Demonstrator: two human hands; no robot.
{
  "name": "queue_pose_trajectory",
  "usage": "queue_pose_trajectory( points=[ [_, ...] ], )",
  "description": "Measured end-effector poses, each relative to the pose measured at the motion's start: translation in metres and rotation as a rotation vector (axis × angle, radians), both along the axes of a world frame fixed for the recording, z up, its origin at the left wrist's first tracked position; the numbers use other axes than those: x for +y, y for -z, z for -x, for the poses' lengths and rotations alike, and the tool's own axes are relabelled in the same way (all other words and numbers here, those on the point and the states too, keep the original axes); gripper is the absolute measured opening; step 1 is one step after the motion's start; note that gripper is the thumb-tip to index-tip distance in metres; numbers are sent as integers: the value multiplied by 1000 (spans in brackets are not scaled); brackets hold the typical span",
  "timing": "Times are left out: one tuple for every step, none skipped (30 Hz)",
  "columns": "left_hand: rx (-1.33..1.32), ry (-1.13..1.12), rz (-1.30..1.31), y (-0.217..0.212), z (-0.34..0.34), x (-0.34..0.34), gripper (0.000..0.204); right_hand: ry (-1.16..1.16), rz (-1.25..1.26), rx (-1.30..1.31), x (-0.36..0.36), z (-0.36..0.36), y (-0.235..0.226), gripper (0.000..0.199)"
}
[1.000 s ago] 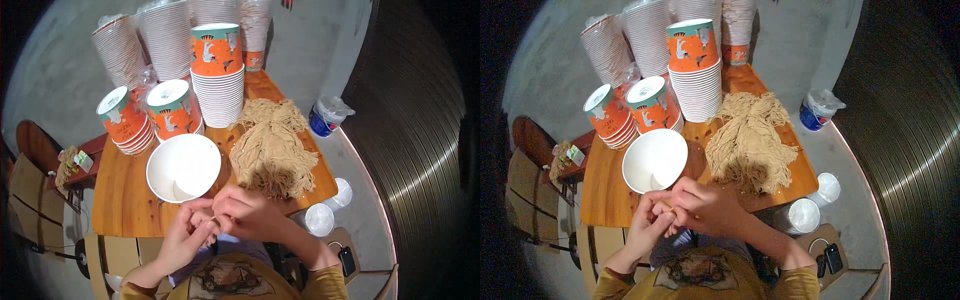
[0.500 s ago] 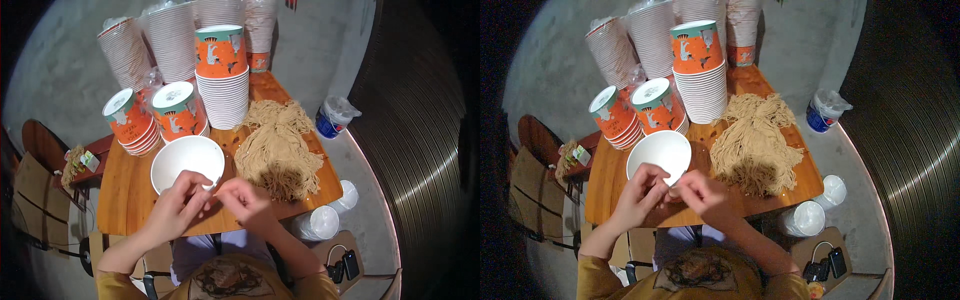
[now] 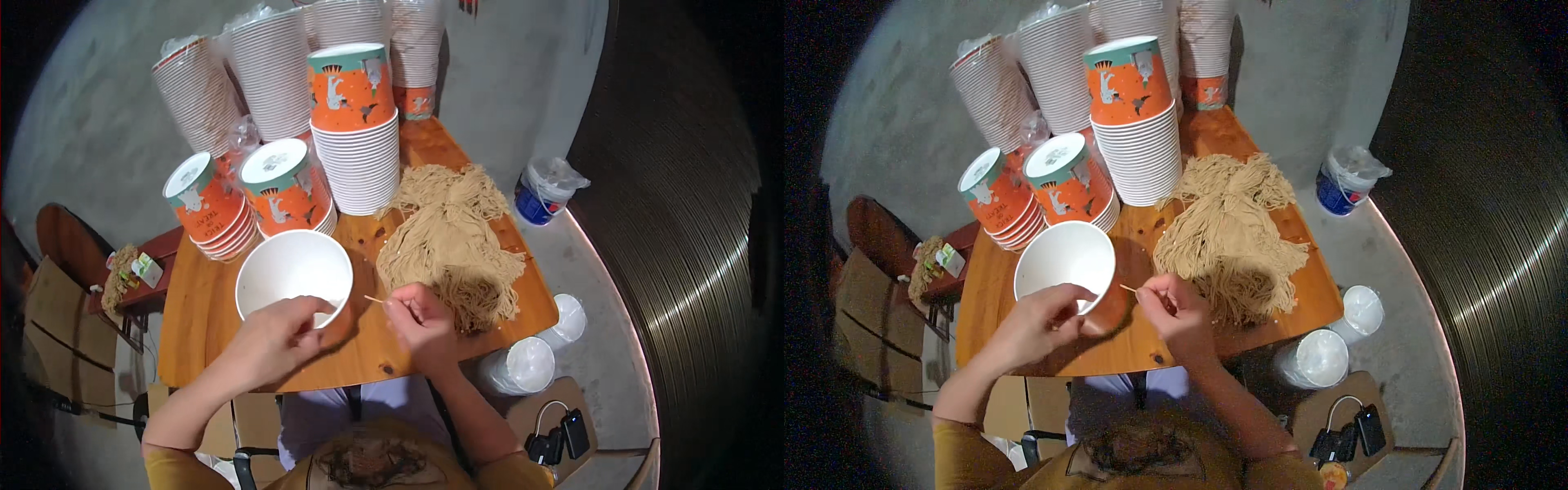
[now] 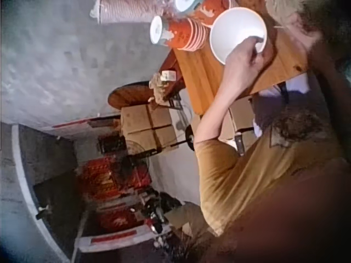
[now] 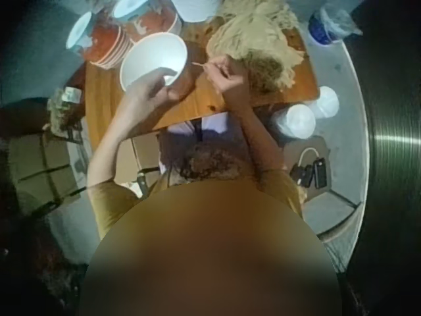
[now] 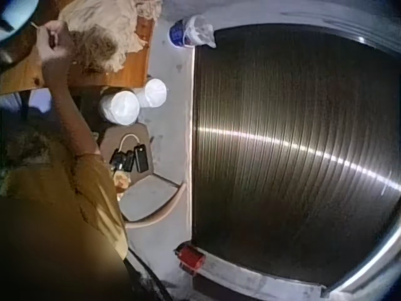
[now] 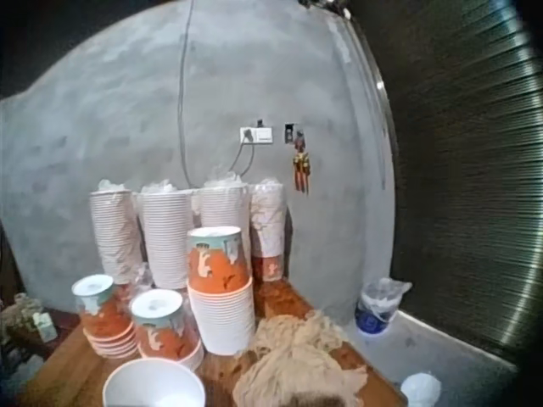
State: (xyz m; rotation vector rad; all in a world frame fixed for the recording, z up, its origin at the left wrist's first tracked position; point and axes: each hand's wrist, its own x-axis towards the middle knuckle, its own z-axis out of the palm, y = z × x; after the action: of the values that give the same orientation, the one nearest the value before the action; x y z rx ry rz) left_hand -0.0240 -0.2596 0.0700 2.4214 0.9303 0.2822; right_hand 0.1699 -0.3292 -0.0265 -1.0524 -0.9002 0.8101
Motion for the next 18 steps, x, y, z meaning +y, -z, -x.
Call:
queue_pose_trajectory(
  points=[
    [-11, -15, -16, 0, 7, -2, 29, 16, -37, 10, 4, 4, 6, 1],
    [-3, -2, -40, 0, 14, 0, 29, 28, -80, 19, 8, 8, 8, 1],
    [5, 12, -64, 1, 21, 2, 29, 22, -74, 26, 9, 11, 9, 1],
    [7, 21, -100, 3, 25, 3, 28, 1, -51, -5, 9, 14, 10, 2],
    [16, 14, -96, 3, 27, 3, 28, -23, -30, -35, 11, 17, 12, 2],
    [-19, -16, -10, 3, 27, 5, 26, -27, -27, -27, 13, 21, 12, 2],
    [-55, -46, 77, 2, 27, 7, 25, -29, -23, -31, 13, 25, 9, 1],
    [-54, -34, 105, 5, 26, 11, 27, -30, -20, -35, 14, 29, 8, 2],
    [-46, -33, 108, 6, 22, 12, 27, -29, -17, -28, 16, 30, 11, 2],
    [-71, -42, 113, 7, 15, 12, 30, -10, -3, -36, 19, 31, 16, 3],
    [-97, -51, 118, 8, 8, 12, 33, 9, 12, -44, 21, 32, 22, 5],
    [-103, -44, 158, 9, 2, 16, 37, 11, 14, -39, 24, 33, 28, 5],
    [-98, -43, 159, 10, -1, 16, 37, -2, -38, 22, 29, 35, 34, 4],
    [-95, -57, 207, 11, -5, 18, 38, -13, -90, 82, 33, 36, 38, 3],
    [-91, -72, 253, 12, -8, 19, 38, -10, -88, 87, 34, 34, 39, 3],
    [-86, -70, 255, 12, -11, 20, 38, 4, -91, -5, 36, 33, 40, 4],
    [-80, -81, 286, 11, -12, 20, 40, 17, -94, -96, 38, 32, 41, 5],
    [-73, -92, 317, 9, -14, 20, 41, 18, -94, -91, 40, 31, 41, 5]
  ],
)
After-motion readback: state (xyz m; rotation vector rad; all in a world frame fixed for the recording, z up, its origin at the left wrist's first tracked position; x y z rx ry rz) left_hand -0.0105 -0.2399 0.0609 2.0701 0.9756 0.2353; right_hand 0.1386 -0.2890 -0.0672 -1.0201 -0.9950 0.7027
